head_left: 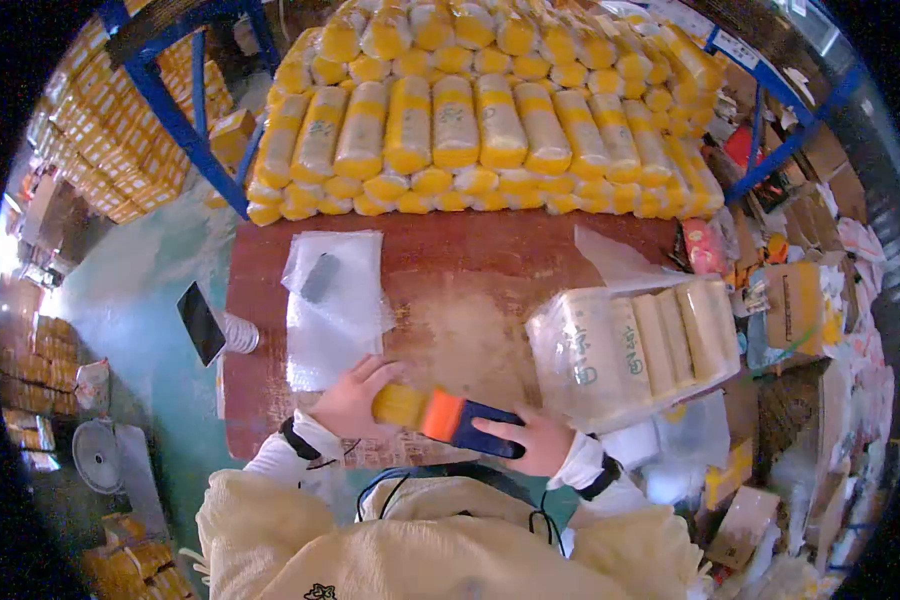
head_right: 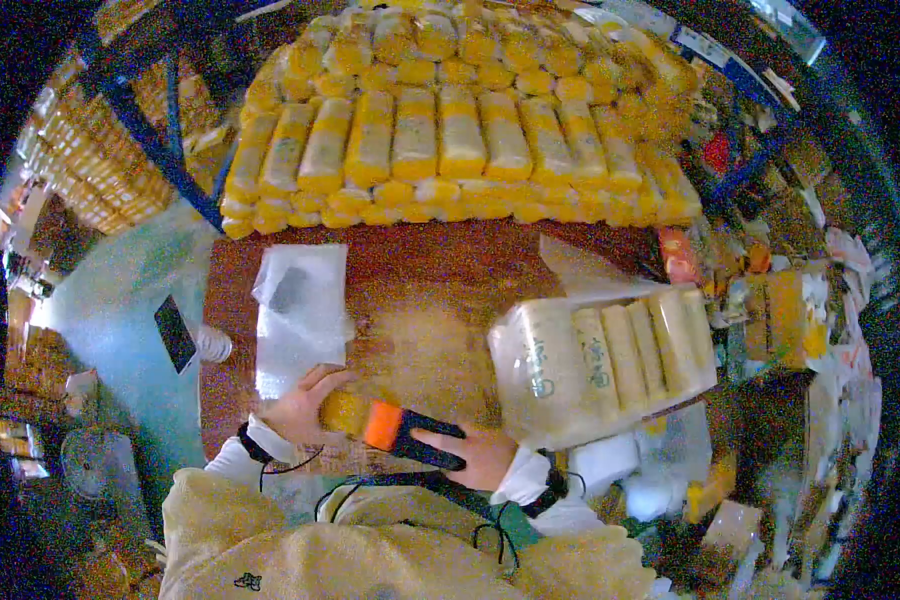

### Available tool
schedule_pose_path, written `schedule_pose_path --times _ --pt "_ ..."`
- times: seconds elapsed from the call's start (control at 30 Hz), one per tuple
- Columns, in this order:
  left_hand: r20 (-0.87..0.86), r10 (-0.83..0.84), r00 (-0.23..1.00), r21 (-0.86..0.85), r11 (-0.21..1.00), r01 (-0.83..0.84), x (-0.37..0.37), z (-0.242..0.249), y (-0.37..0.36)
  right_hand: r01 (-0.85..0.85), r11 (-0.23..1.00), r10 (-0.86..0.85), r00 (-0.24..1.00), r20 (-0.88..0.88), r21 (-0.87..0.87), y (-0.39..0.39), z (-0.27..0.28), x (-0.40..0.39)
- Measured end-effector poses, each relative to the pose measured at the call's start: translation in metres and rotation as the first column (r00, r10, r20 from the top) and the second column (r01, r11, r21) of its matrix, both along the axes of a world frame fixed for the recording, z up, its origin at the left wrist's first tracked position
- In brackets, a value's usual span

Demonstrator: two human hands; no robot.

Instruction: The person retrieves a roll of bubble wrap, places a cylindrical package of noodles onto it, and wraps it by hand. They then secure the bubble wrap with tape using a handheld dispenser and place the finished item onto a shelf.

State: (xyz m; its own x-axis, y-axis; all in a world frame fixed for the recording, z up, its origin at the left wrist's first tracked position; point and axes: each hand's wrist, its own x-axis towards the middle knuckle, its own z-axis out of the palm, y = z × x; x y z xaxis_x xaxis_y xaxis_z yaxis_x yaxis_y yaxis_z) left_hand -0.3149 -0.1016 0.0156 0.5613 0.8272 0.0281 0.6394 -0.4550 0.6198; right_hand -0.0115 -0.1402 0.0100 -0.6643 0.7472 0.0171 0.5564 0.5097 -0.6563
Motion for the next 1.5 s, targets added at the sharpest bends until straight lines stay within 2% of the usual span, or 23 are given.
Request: schedule_pose_path --times 0.03,0.07,0.17,0.2,0.3,0.33,0.43,0.47,0.5,0.57,0.6,0.7,0.8,0.9,0.93,1.03,1.17,1.2,1.3,1.33,1.4,1.43,1.5 --pt "0.022 0.022 1.0 0.008 1.0 -0.022 -0.013 -0.005 -0.003 -0.01 1.0 0.01 1.0 0.006 -0.011 0.003 -0.004 0.005" --pt "0.083 0.065 0.994 -0.065 0.996 -0.059 -0.024 -0.005 -0.007 -0.014 0.995 0.037 0.972 0.234 -0.097 0.007 -0.002 0.009" --pt "0.14 0.146 0.979 -0.092 0.987 -0.134 -0.046 -0.02 -0.023 -0.078 0.978 0.122 0.966 0.228 -0.194 0.022 -0.013 -0.018" --pt "0.086 0.183 0.979 -0.114 0.978 -0.173 -0.054 -0.023 -0.028 -0.156 0.988 0.157 0.982 0.103 -0.018 0.033 -0.015 -0.03" --pt "-0.011 0.196 0.98 -0.181 0.964 -0.195 -0.083 -0.038 -0.039 -0.221 0.962 0.238 0.966 0.096 -0.158 0.048 -0.019 -0.056" --pt "-0.041 0.213 0.976 -0.193 0.957 -0.217 -0.091 -0.046 -0.043 -0.259 0.958 0.27 0.96 0.081 -0.118 0.049 -0.015 -0.059" --pt "-0.111 0.229 0.967 -0.207 0.946 -0.248 -0.115 -0.096 -0.057 -0.282 0.941 0.312 0.938 0.152 -0.189 0.058 -0.032 -0.036" --pt "-0.128 0.224 0.966 -0.195 0.949 -0.246 -0.124 -0.125 -0.062 -0.278 0.945 0.321 0.891 0.321 -0.173 0.064 -0.029 -0.028" --pt "-0.148 0.221 0.964 -0.183 0.952 -0.246 -0.13 -0.14 -0.069 -0.307 0.946 0.322 0.877 0.358 -0.1 0.065 -0.033 -0.027" --pt "-0.353 0.235 0.906 -0.02 0.966 -0.259 -0.099 -0.111 -0.074 -0.349 0.936 0.296 0.856 0.425 0.052 0.064 -0.047 -0.026" --pt "-0.448 0.244 0.86 0.058 0.968 -0.244 -0.075 -0.101 -0.075 -0.354 0.929 0.294 0.884 0.364 0.109 0.066 -0.053 -0.025" --pt "-0.459 0.273 0.845 0.152 0.962 -0.228 -0.013 -0.122 -0.077 -0.372 0.92 0.31 0.882 0.356 0.121 0.07 -0.058 -0.022" --pt "-0.488 0.35 0.8 0.204 0.936 -0.286 0.005 -0.134 -0.062 -0.242 0.96 0.279 0.885 0.373 -0.144 0.065 -0.05 -0.001" --pt "-0.566 0.334 0.754 0.257 0.94 -0.224 -0.001 -0.15 -0.055 -0.172 0.973 0.227 0.816 0.531 -0.152 0.069 -0.041 0.027" --pt "-0.538 0.349 0.768 0.248 0.935 -0.252 0.006 -0.153 -0.05 -0.164 0.979 0.205 0.8 0.564 -0.123 0.068 -0.043 0.027" --pt "-0.622 0.214 0.753 0.286 0.958 -0.036 0.051 -0.174 -0.035 -0.134 0.989 0.151 0.851 0.504 -0.071 0.059 -0.057 0.02" --pt "-0.479 0.091 0.873 0.091 0.994 -0.054 0.06 -0.145 -0.02 -0.037 0.98 0.127 0.875 0.466 -0.197 0.06 -0.047 0.032" --pt "-0.434 0.127 0.892 0.238 0.971 -0.023 0.055 -0.143 -0.025 -0.069 0.983 0.137 0.89 0.436 -0.168 0.06 -0.04 0.033" --pt "-0.277 0.114 0.954 0.272 0.962 -0.036 0.042 -0.101 -0.036 -0.177 0.983 0.18 0.921 0.344 -0.039 0.058 -0.003 0.03" --pt "-0.086 0.111 0.99 0.26 0.962 -0.085 0.035 -0.078 -0.04 -0.229 0.973 0.21 0.924 0.319 0.024 0.056 0.017 0.021" --pt "0.081 0.172 0.982 0.143 0.973 -0.183 0.017 -0.055 -0.058 -0.332 0.934 0.284 0.913 0.293 0.129 0.051 0.046 0.001" --pt "0.161 0.212 0.964 0.08 0.971 -0.227 0.008 -0.051 -0.066 -0.346 0.932 0.312 0.918 0.245 0.11 0.049 0.05 -0.005" --pt "0.12 0.308 0.944 -0.005 0.951 -0.31 -0.01 -0.06 -0.074 -0.375 0.924 0.361 0.92 0.15 0.074 0.047 0.054 -0.017"
